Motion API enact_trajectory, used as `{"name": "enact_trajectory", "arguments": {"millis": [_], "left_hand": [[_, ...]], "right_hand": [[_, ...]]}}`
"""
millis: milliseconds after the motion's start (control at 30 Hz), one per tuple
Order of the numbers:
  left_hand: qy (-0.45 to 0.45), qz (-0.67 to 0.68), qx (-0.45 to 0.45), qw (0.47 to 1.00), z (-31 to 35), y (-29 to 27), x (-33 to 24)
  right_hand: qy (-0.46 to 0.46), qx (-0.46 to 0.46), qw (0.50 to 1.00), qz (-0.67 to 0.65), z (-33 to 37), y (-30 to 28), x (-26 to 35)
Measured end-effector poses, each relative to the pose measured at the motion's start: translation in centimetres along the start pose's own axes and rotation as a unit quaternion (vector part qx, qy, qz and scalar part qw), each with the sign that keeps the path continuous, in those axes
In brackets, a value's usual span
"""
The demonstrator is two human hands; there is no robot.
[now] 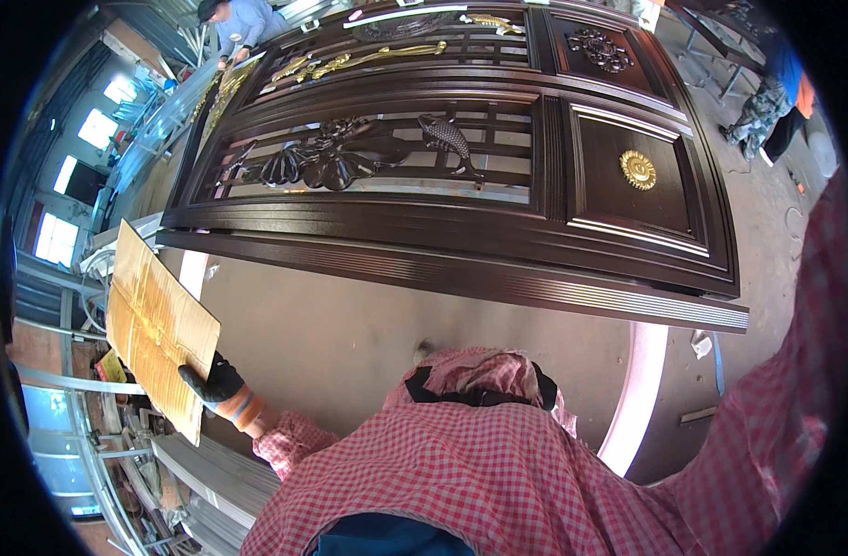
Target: The person rubs a gold-leafed cardboard sheet against a decorative brass rosette on a dark wooden door. They then apply white tape to the door's upper grille and decorative elements.
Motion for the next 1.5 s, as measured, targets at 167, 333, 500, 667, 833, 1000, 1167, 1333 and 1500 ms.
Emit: {"name": "enact_trajectory", "arguments": {"millis": [167, 333, 500, 667, 833, 1000, 1167, 1333, 1500], "left_hand": [[0.053, -0.155, -0.015, 0.986, -2.2, -1.4, 1.6], [-0.088, 0.299, -0.061, 0.948, -5.2, 1.0, 1.0], [-0.084, 0.192, -0.047, 0.977, -8.3, -1.4, 4.3], [0.005, -0.112, 0.029, 0.993, -11.0, -4.1, 9.5], [-0.103, 0.216, 0.023, 0.971, -14.4, -10.6, 9.3], [-0.105, 0.151, 0.066, 0.981, -15.0, -4.1, 14.9], [-0.089, 0.064, 0.035, 0.993, -15.4, -7.3, 12.2], [-0.198, 0.215, 0.043, 0.955, -15.1, -4.0, 12.4], [-0.165, 0.172, -0.015, 0.971, -16.2, -1.6, 10.6]], "right_hand": [[-0.007, 0.010, 1.000, 0.015, -1.4, 2.0, 1.8], [0.002, 0.020, 0.999, 0.027, -2.1, 3.8, 3.0], [0.015, 0.010, 0.999, 0.027, -3.8, 5.3, 4.4], [0.042, 0.025, 0.998, 0.044, -5.5, 6.2, 7.4], [0.017, 0.008, 1.000, -0.017, -6.0, 11.8, 8.5], [0.073, 0.027, 0.994, 0.077, -6.2, 6.7, 11.3], [0.012, -0.048, 0.999, -0.012, -6.5, 7.7, 14.9], [0.030, -0.008, 0.993, 0.112, 0.6, 7.2, 12.1], [0.268, -0.122, 0.907, -0.300, 9.2, 13.9, 9.0]]}}
Point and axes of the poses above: each hand's wrist, its own z-axis away from the middle knuckle, its own y-axis out of the palm, x = y × z, the point moved 4 cm from there along -z, towards the middle knuckle, and after that the axes turned 13 degrees about x, right-handed, at the moved point
